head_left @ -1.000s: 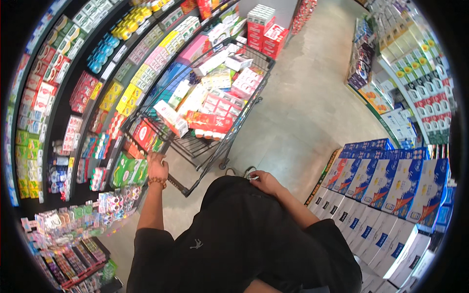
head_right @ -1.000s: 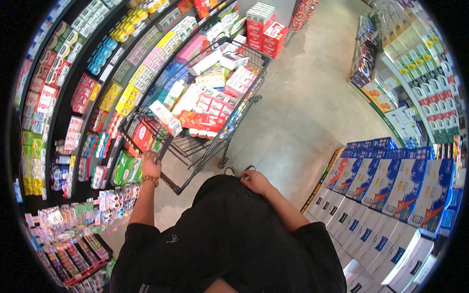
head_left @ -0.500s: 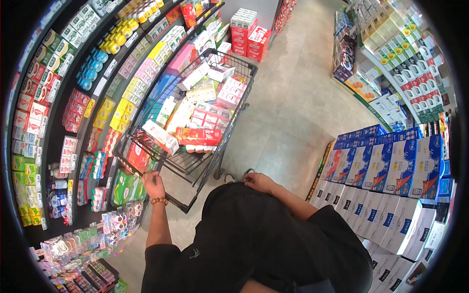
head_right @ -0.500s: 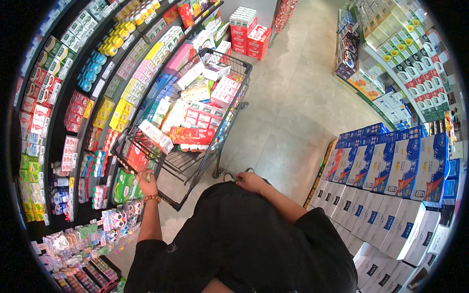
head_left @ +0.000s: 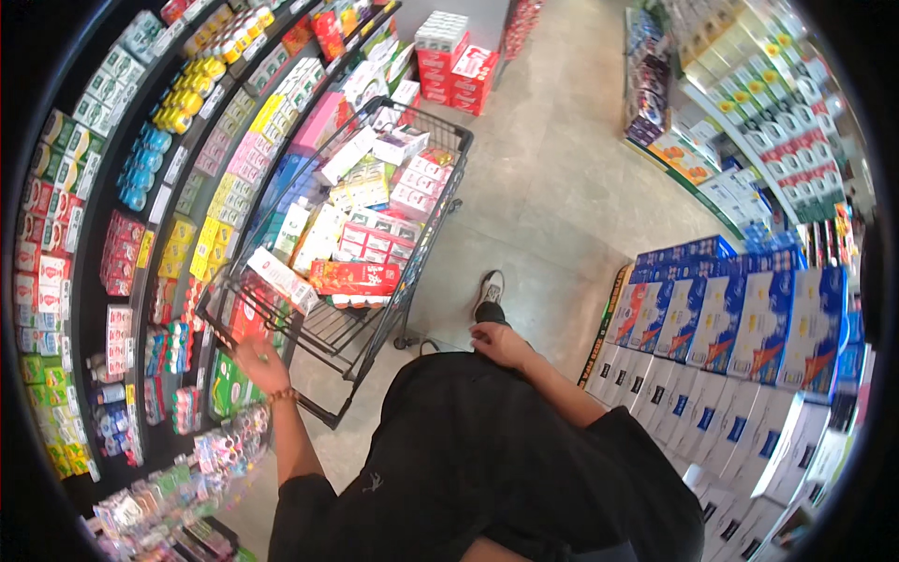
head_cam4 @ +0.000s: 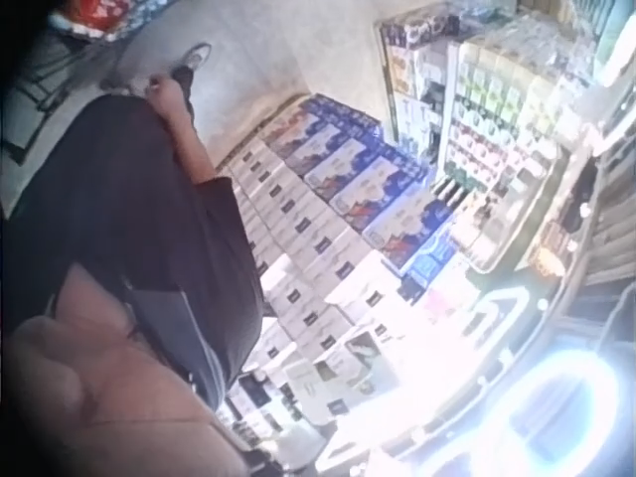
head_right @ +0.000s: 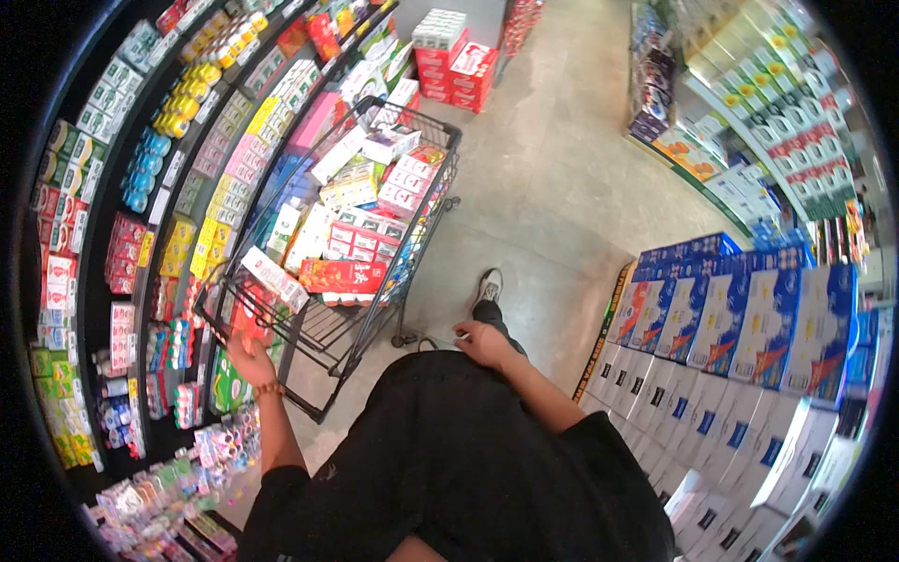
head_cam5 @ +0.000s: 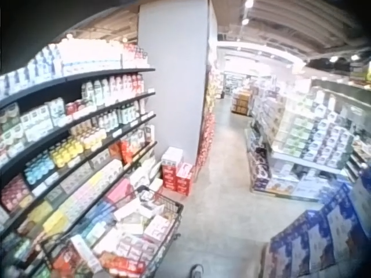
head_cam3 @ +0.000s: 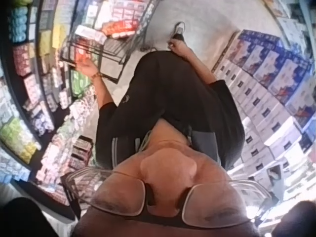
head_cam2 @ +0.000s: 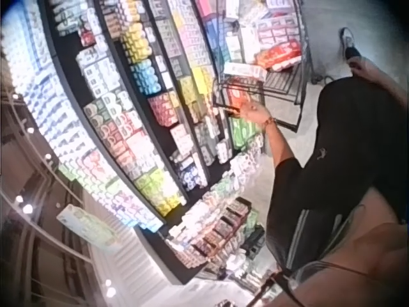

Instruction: Checking and organizing juice cartons on a supermarket shelf.

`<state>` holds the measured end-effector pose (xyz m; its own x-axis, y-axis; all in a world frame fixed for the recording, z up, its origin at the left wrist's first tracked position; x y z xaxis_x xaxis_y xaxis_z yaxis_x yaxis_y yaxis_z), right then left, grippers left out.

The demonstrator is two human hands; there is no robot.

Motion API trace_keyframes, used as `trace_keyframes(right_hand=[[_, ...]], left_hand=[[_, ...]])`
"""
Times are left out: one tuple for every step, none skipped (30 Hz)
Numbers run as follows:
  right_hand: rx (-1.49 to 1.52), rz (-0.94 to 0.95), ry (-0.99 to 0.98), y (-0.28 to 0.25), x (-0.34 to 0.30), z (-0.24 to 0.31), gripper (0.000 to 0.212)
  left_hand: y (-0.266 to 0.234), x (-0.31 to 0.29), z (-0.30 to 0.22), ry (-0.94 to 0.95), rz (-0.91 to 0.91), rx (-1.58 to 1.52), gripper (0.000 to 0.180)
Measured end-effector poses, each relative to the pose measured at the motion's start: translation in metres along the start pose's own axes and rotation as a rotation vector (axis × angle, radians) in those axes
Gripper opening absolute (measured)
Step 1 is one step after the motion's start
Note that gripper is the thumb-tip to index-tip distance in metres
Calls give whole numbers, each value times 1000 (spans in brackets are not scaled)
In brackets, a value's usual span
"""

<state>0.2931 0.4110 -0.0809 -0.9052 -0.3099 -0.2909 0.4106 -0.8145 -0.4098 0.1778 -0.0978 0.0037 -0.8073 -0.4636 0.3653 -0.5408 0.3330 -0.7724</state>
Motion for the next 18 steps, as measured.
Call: trace_keyframes(right_hand=[[-12, -89, 35, -20, -5, -10, 39], [-25, -173, 62, -41, -6, -23, 38], [55, -242, 87, -57, -16, -45, 38], [132, -321, 120, -72, -25, -68, 38], [139, -284, 108, -88, -24, -81, 38], [143, -319, 144, -105, -25, -93, 38], [140, -385, 207, -125, -37, -105, 37], [143, -411, 225, -144, -42, -114, 37], [104, -398, 215, -164, -41, -123, 36], [65, -387, 201, -185, -39, -132, 35], [77, -414, 218, -205, -35, -140, 35], [92, -396, 188, -223, -27, -144, 35], [36, -426, 249, -246, -43, -161, 35], [15, -493, 318, -269, -58, -173, 35], [12, -458, 285, -287, -43, -170, 35], [20, -447, 264, -303, -37, -170, 35], [11, -484, 268, -316, -41, -180, 35], [6, -492, 285, -324, -41, -183, 35]], left_hand=[[11, 8, -23, 10, 5, -104, 26], [30, 22, -54, 19, -2, -204, 30], [54, 31, -85, 56, 75, -52, 41], [81, 41, -120, 113, 109, -148, 51], [107, 55, -129, 108, 88, -80, 57], [132, 58, -130, 113, 75, -20, 64], [152, 49, -128, 119, 95, -25, 64], [168, 52, -110, -124, 158, 162, 72], [183, 60, -96, -350, 221, 349, 80], [189, 65, -72, -523, 386, 451, 91], [190, 62, -43, -488, 393, 415, 93], [175, 67, -5, -409, 197, 400, 93], [223, 45, -40, -601, 289, 441, 93], [256, 32, -82, -775, 376, 506, 93], [235, 42, -34, -777, 330, 522, 93], [231, 77, -12, -624, 354, 782, 92], [253, 95, -4, -489, 416, 879, 90], [262, 99, -3, -478, 434, 877, 90]])
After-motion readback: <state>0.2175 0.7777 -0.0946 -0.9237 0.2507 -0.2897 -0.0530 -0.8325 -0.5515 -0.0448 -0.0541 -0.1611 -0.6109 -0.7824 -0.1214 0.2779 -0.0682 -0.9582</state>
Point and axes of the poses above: each hand's wrist, its own x-axis towards the middle knuckle, its own y-axis out of the palm, z = x × y, the point moved 3 cm from there along x, towards the middle knuckle, and after that the axes turned 11 degrees about -y, right-handed, at the moved point
